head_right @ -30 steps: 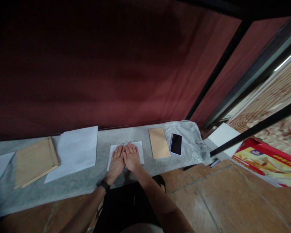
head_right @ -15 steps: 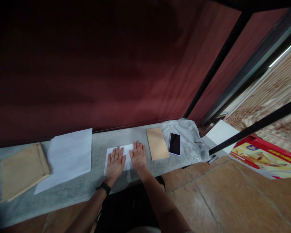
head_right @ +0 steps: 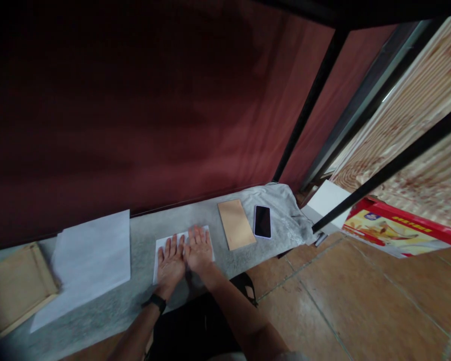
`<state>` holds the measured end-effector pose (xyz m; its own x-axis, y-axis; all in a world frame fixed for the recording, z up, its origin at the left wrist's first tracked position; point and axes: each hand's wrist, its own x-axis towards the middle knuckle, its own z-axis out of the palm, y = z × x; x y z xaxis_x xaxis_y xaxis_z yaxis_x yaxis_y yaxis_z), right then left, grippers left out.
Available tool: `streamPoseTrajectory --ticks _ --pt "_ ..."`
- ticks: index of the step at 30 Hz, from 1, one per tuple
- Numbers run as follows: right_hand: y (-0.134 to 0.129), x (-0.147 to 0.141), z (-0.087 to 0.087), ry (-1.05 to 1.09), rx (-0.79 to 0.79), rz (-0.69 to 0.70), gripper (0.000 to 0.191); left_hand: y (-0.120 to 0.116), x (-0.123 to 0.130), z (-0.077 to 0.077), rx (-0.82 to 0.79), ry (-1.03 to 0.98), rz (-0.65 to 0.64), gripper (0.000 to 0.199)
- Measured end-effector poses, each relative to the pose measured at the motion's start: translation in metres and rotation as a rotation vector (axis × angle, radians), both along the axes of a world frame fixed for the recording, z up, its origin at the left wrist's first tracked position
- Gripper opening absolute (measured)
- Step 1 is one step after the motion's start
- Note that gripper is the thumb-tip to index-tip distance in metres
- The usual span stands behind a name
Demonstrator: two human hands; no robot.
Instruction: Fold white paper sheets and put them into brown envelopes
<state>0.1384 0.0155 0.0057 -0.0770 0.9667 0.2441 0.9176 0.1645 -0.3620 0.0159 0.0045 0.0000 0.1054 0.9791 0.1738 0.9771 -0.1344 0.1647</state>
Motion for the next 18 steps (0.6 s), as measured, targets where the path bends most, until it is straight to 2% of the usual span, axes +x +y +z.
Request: streamPoseTrajectory --ticks 3,12,18 --pt "-0.007 -0.005 -0.006 0.021 0.014 0.053 0.048 0.000 -0.002 0.001 -0.019 0.016 -0.019 0.057" --pt "-0.014 0.021 -0.013 0.004 0.052 -0.059 0.058 -0.001 -0.002 0.002 0.027 -0.011 -0.003 0.060" --pt "-0.018 0.023 -0.016 0.012 0.084 -0.087 0.059 -0.007 -0.019 0.002 0.036 -0.047 0.071 0.067"
